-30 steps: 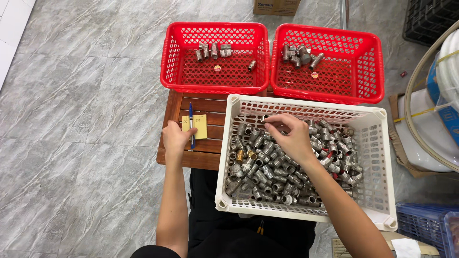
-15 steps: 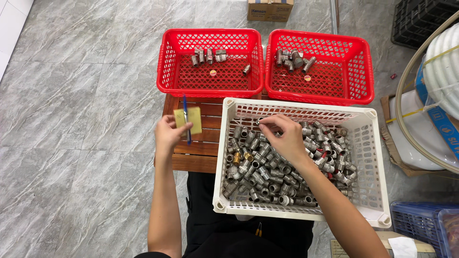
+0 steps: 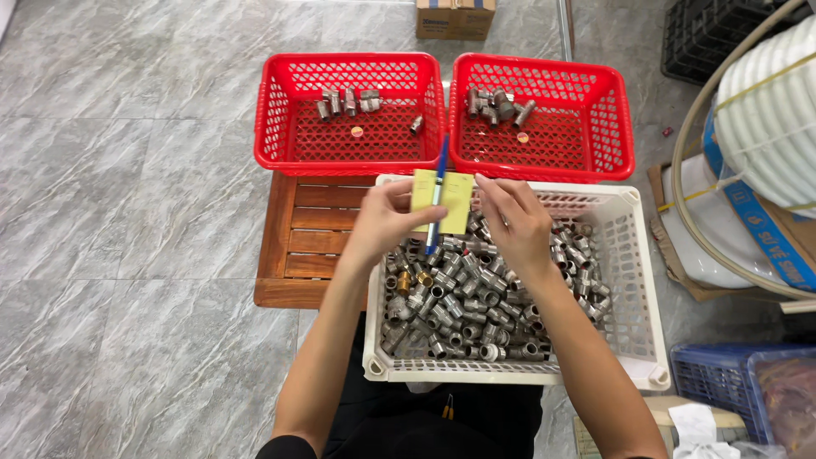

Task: The person sorts metal pipe fittings by hand, taking items from a large white crate and placing them into smaller red baskets based on their shape, and occasionally writes notes on a yellow pad with a blue pen.

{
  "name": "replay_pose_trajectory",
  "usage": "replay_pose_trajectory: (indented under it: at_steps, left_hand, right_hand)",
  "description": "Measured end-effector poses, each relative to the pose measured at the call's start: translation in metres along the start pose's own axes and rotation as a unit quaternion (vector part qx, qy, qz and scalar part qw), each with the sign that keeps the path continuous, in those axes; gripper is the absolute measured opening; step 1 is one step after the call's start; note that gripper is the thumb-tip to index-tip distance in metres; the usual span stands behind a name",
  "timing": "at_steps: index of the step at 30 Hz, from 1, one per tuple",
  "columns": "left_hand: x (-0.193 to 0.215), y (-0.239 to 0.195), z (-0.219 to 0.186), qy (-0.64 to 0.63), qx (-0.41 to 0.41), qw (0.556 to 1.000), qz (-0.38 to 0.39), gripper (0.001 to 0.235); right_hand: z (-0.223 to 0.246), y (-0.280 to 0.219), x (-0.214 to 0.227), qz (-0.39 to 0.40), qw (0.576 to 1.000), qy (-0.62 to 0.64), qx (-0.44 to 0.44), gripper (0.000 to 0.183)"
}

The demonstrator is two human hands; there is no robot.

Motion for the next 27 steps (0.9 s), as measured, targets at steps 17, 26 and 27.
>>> replay_pose_trajectory:
  at_steps: [17,26,27]
  left_hand:
    - [-0.025,0.0,0.056,-0.081,0.051,0.994,0.059,0.042]
    - [-0.013,0.007,0.096,-0.136,0.029,0.989,0.056,0.045]
    - [-0.014,0.008,0.096,-0.142,0.024,0.988,0.057,0.046]
  right_hand:
    - [-0.048,-0.007,0.01,-0.012,0.994,-0.095,-0.059,0.015]
    - [-0.018,-0.008,-0.019,0.076,0.909,0.298,-0.283,0.016]
    - [-0.014,-0.008,-0.024,0.095,0.911,0.292,-0.274,0.01]
Point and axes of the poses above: each hand's wrist, its own y-axis towards the middle knuckle, its own x-axis out of the back of the hand, z = x × y, the point moved 9 cm from there along y, towards the middle knuckle, and after that the axes turned 12 degrees about -x, right-handed, at the moved point
